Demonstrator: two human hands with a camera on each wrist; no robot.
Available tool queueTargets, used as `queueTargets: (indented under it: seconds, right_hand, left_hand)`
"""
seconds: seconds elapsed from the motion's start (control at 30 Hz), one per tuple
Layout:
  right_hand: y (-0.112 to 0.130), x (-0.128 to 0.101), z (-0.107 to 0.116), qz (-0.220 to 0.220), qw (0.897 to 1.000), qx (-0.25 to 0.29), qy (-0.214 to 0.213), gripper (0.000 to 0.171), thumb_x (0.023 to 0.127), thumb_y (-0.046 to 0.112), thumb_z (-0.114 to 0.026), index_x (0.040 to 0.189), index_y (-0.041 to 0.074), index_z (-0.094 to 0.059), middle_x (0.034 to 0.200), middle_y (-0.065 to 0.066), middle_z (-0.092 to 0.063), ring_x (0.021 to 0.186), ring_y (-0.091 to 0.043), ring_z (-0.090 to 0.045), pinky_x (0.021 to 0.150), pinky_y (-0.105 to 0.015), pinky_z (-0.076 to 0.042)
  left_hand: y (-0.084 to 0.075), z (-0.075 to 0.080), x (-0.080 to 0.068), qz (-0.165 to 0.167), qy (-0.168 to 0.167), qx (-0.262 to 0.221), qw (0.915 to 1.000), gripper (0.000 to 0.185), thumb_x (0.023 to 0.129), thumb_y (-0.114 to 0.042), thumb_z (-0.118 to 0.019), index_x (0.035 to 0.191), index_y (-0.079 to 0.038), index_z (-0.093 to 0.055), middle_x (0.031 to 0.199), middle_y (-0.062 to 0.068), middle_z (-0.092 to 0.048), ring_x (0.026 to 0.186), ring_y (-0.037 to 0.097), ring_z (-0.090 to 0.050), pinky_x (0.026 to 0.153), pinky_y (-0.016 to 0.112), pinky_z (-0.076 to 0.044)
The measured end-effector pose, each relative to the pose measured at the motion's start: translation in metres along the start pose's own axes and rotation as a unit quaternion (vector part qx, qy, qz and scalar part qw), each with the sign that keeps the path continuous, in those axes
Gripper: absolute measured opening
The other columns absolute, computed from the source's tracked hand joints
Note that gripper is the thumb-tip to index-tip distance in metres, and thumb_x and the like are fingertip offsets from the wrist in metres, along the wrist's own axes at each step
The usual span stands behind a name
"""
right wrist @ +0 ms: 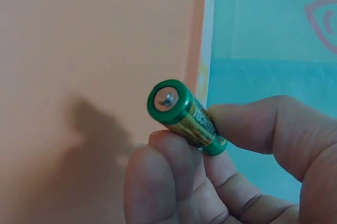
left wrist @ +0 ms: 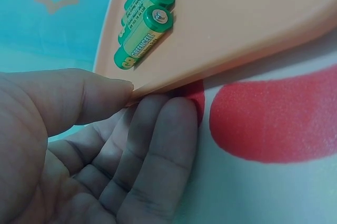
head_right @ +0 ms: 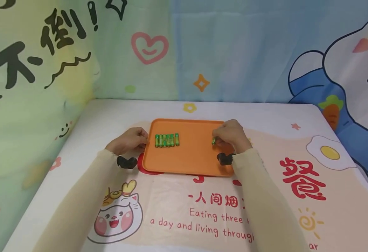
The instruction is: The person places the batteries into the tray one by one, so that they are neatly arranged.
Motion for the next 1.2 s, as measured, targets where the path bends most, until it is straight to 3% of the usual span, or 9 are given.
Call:
queueTargets:
  seconds: [0.37,0.73,1.0,1.2]
  right_hand:
    - [0.025,0.016,-0.030,0.032,0.999,0.005,0.015,0.020,0.092,0.012,-0.064,0.097,-0.006,-0.069,0.077,-0.006,-0.069,0.071,-0.018,-0.070,0.076,-0.032,-0.062]
    - [0.038,0.029,-0.054,0.053,0.998,0.002,0.039,0.016,0.092,0.010,-0.063,0.089,-0.004,-0.069,0.083,-0.009,-0.070,0.078,-0.023,-0.071,0.081,-0.038,-0.062]
    - [0.041,0.033,-0.069,0.055,0.997,0.007,0.055,0.024,0.097,0.012,-0.064,0.109,-0.008,-0.071,0.107,-0.017,-0.070,0.083,-0.023,-0.070,0.082,-0.038,-0.063]
    - [0.047,0.033,-0.081,0.063,0.995,0.023,0.068,0.018,0.096,0.008,-0.065,0.082,-0.003,-0.063,0.084,-0.013,-0.070,0.076,-0.027,-0.068,0.077,-0.038,-0.062]
  left_hand:
    - [-0.007,0.007,0.001,-0.004,-0.004,0.010,0.9999,0.011,0.101,-0.008,-0.061,0.107,0.000,-0.057,0.103,0.014,-0.064,0.084,0.021,-0.066,0.079,0.030,-0.060]
    - [-0.005,0.007,0.000,-0.003,-0.004,0.008,1.0000,0.014,0.100,-0.010,-0.062,0.109,0.000,-0.058,0.104,0.014,-0.065,0.084,0.021,-0.067,0.079,0.030,-0.060]
    - [-0.001,0.003,0.000,-0.006,0.004,-0.007,0.9999,0.011,0.101,-0.008,-0.061,0.107,0.000,-0.057,0.103,0.015,-0.065,0.084,0.021,-0.069,0.080,0.032,-0.061]
    - [0.003,0.003,0.000,-0.008,0.006,-0.027,0.9996,0.008,0.101,-0.005,-0.059,0.105,0.001,-0.055,0.102,0.015,-0.064,0.085,0.021,-0.068,0.079,0.031,-0.061]
Point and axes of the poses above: each hand's wrist, its own x-axis towards the middle knuckle, its own z-axis out of the back of the hand, y = z × x, the point moved 5 cm from there along x, towards the middle knuckle
